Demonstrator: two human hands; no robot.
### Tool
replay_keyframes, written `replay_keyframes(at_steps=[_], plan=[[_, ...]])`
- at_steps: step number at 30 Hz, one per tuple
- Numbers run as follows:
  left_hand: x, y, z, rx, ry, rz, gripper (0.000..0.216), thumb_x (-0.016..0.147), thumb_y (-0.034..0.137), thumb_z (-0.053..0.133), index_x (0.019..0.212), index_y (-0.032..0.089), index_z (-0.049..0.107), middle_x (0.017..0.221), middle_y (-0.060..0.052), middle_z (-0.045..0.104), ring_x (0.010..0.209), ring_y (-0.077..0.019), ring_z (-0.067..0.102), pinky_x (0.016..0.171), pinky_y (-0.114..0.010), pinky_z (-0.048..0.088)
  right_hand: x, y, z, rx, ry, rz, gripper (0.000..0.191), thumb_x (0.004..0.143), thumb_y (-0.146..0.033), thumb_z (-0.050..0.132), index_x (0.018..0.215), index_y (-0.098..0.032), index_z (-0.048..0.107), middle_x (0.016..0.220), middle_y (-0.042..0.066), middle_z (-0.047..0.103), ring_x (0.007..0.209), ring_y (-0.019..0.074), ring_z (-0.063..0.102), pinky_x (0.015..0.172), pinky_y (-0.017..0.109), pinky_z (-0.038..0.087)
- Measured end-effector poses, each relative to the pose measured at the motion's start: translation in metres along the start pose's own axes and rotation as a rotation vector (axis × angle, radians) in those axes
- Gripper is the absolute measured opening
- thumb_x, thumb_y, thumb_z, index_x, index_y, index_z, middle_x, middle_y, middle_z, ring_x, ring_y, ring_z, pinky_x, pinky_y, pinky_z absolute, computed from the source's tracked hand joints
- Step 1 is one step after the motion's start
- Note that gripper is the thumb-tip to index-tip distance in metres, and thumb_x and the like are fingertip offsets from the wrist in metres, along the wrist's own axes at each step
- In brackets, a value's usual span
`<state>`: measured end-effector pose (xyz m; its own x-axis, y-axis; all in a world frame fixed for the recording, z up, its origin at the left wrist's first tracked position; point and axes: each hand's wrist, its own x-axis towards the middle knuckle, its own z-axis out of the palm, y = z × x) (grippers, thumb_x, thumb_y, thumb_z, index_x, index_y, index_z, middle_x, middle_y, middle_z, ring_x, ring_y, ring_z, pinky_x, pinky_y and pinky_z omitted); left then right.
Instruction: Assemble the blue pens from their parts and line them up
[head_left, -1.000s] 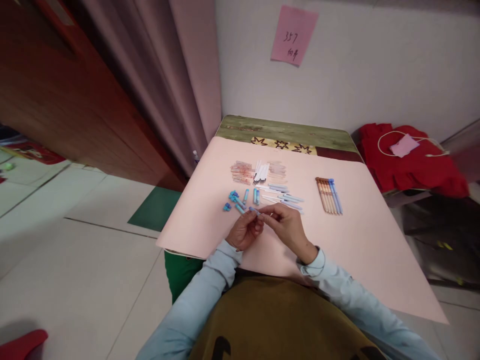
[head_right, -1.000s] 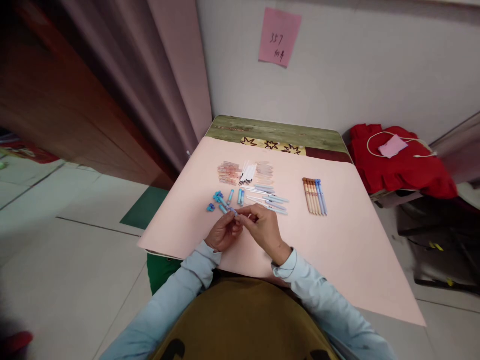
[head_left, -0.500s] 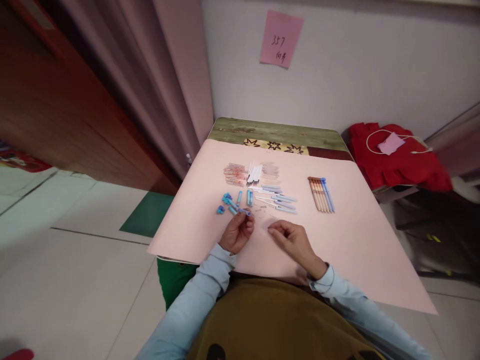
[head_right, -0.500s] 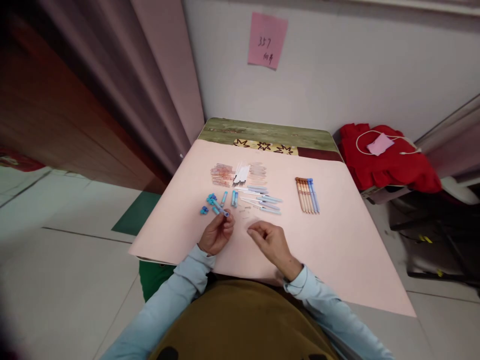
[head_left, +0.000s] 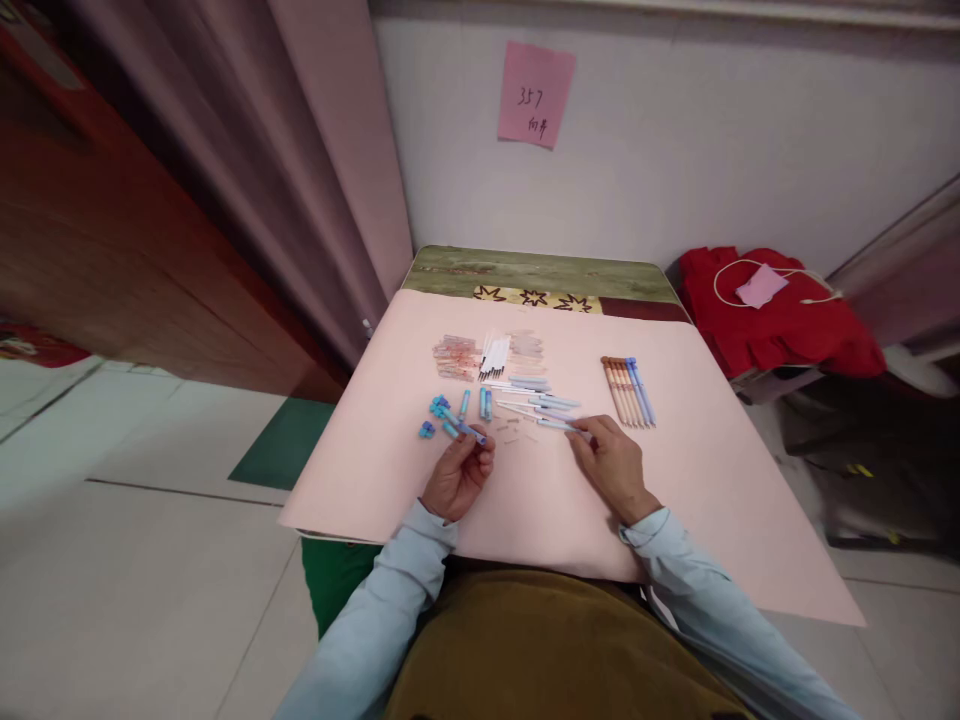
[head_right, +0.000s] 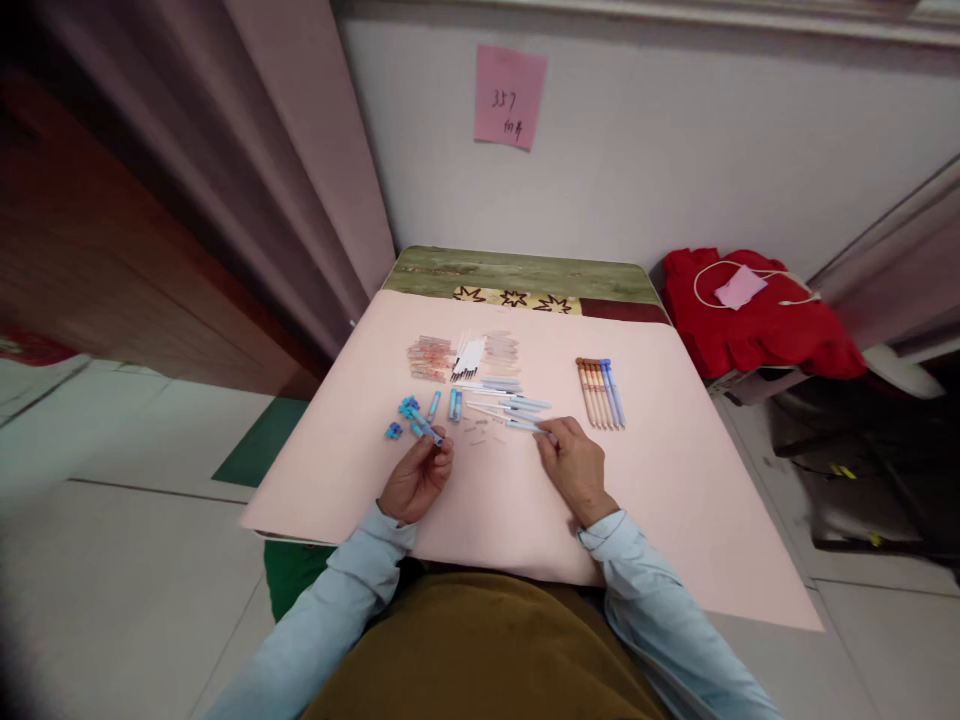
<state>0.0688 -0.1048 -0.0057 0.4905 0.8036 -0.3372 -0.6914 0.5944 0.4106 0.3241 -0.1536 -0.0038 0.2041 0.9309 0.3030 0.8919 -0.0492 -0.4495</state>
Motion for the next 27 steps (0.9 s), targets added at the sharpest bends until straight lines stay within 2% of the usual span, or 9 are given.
replay_keyframes(at_steps=[4, 9, 14, 20, 27], plan=[[0.0, 0.0, -0.001, 0.009, 0.02, 0.021, 0.014, 0.085, 0.018, 0.066, 0.098, 0.013, 0.063, 0.082, -0.004, 0.063, 0.062, -0.0059, 0.058, 0.054, -0.013, 0.05, -0.002, 0.006, 0.008, -0.071, 0.017, -0.035, 0.023, 0.093, -0.036, 0.054, 0.106, -0.025, 0.069, 0.105, 0.001, 0.069, 0.08, 0.0148, 0.065, 0.06, 0.025, 0.039], [0.0, 0.001, 0.0, 0.019, 0.048, 0.033, 0.013, 0.085, 0.016, 0.066, 0.098, 0.013, 0.064, 0.082, -0.004, 0.064, 0.063, -0.0065, 0.058, 0.054, -0.014, 0.05, -0.003, 0.012, 0.011, -0.032, 0.019, -0.071, 0.021, 0.094, -0.034, 0.053, 0.102, -0.024, 0.069, 0.104, 0.002, 0.068, 0.083, 0.0143, 0.065, 0.061, 0.024, 0.04], [0.001, 0.002, 0.001, 0.029, 0.055, 0.052, 0.016, 0.083, 0.015, 0.068, 0.098, 0.014, 0.063, 0.082, -0.003, 0.062, 0.063, -0.0062, 0.057, 0.053, -0.013, 0.049, -0.002, 0.012, 0.011, 0.019, 0.027, -0.091, 0.018, 0.095, -0.031, 0.053, 0.101, -0.023, 0.068, 0.104, 0.002, 0.069, 0.086, 0.0139, 0.065, 0.066, 0.023, 0.043], [0.003, 0.004, 0.002, 0.044, 0.085, 0.053, 0.015, 0.083, 0.014, 0.068, 0.097, 0.014, 0.063, 0.08, -0.002, 0.061, 0.062, -0.0058, 0.055, 0.051, -0.013, 0.048, -0.001, 0.01, 0.011, 0.042, -0.003, -0.109, 0.023, 0.097, -0.028, 0.05, 0.112, -0.023, 0.066, 0.106, 0.004, 0.068, 0.089, 0.0153, 0.065, 0.072, 0.024, 0.046], [0.004, 0.005, 0.004, 0.047, 0.135, 0.051, 0.009, 0.087, 0.014, 0.062, 0.095, 0.013, 0.062, 0.077, -0.002, 0.06, 0.057, -0.0051, 0.052, 0.047, -0.012, 0.046, -0.001, 0.013, 0.013, 0.075, 0.005, -0.134, 0.024, 0.098, -0.028, 0.049, 0.111, -0.023, 0.068, 0.108, 0.005, 0.069, 0.089, 0.0151, 0.065, 0.075, 0.023, 0.048]])
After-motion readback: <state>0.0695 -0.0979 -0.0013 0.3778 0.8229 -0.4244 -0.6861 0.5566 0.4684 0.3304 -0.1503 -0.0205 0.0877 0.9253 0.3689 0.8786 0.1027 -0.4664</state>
